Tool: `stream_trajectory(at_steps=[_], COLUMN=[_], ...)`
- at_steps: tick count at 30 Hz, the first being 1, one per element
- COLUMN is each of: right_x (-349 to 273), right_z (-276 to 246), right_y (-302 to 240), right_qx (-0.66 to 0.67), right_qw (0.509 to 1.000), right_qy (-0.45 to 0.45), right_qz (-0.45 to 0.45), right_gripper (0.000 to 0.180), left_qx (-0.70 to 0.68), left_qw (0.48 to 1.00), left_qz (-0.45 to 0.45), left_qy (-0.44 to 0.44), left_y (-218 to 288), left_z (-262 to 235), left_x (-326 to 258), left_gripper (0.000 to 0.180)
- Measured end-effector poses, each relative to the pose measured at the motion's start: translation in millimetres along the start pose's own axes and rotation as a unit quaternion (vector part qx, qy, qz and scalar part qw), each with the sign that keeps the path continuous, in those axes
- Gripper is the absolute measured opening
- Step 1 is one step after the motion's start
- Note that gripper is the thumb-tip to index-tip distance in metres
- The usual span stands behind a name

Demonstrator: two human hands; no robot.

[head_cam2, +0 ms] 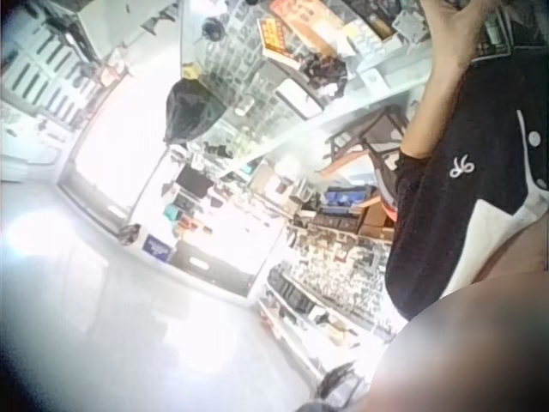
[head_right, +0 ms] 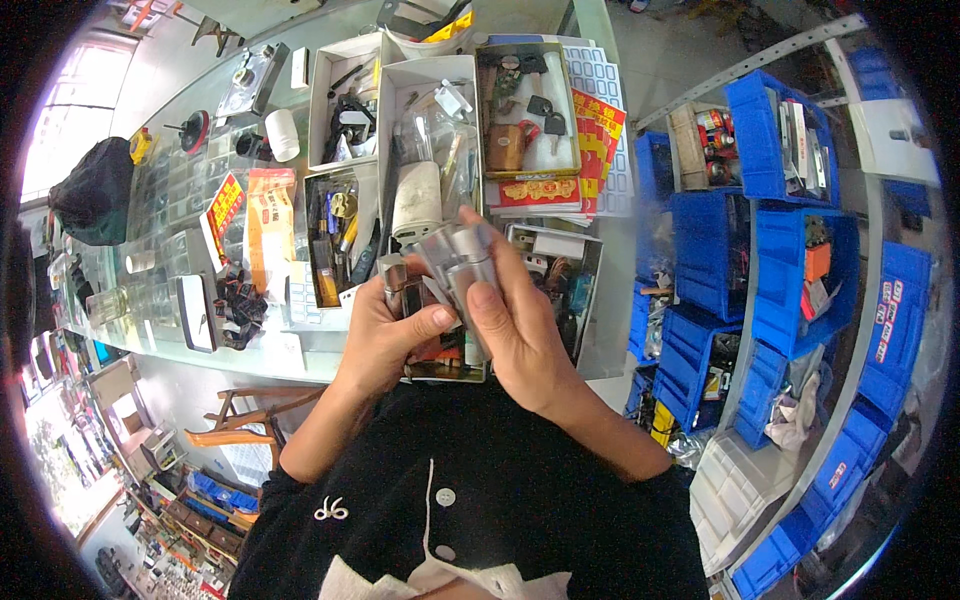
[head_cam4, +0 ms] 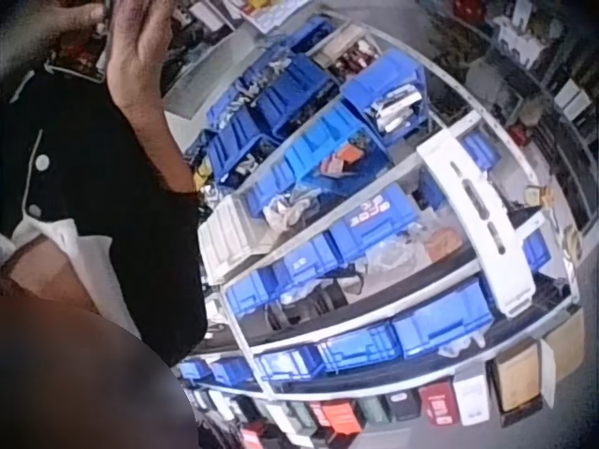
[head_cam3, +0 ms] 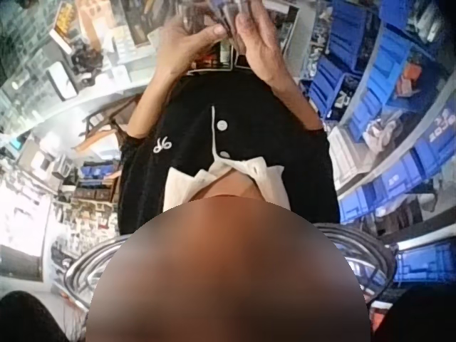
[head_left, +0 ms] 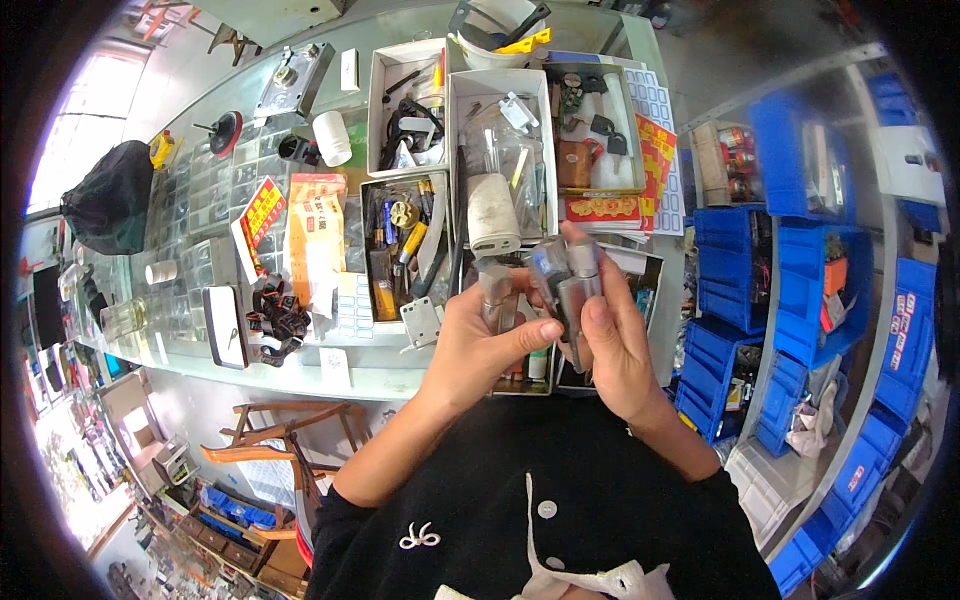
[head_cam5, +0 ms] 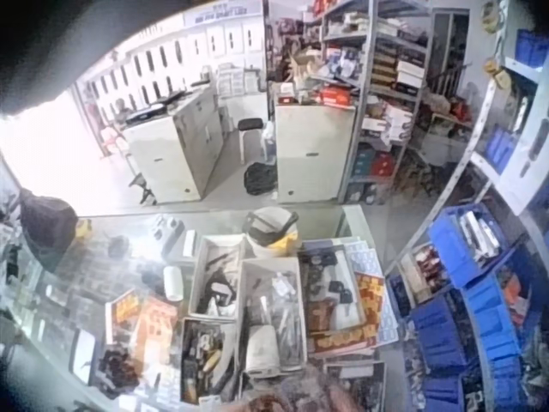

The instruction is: The person retrieves a cylindrical metal component from a plastic bag and a separate metal rod from a compartmented tray. They insert the rod into the cylinder, then retrieve a second cylindrical component and attach it to the first. The person continues to assemble additional small metal parts onto the growing assembly, handling each piece individually.

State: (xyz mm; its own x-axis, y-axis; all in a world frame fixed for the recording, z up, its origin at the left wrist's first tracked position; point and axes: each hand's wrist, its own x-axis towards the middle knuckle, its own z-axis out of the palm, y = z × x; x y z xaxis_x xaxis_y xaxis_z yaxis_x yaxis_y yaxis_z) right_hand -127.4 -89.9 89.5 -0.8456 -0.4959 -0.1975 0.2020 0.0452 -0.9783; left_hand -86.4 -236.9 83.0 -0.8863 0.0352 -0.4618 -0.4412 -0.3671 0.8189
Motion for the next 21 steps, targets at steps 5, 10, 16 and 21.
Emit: stream_trajectory(at_steps=[5,10,16,21], right_x=[10,24,56,79], right_z=[10,26,7,12], right_y=[-6,-17,-4,28], right_qx=[-0.168,-0.241,-0.428,-0.528], right_qw=[0.98,0.957,0.887,0.813], right_qy=[-0.075,-0.086,-0.046,-0.079], right_qz=[-0.079,-0.139,-0.168,-0.234], right_gripper=[0.07,0.083,0.054,0.041], left_qx=[-0.127,-0.198,-0.374,-0.366], left_qw=[0.991,0.975,0.917,0.908], left_qz=[-0.005,0.054,0.141,0.204], left_qy=[0.041,0.085,-0.005,0.003], left_y=[-5,-10,-12,-10], left_z=[-5,-16,-69,-96], left_x=[-8,-12,-22,-38], left_gripper=[0.033,0.04,0.053,0.055])
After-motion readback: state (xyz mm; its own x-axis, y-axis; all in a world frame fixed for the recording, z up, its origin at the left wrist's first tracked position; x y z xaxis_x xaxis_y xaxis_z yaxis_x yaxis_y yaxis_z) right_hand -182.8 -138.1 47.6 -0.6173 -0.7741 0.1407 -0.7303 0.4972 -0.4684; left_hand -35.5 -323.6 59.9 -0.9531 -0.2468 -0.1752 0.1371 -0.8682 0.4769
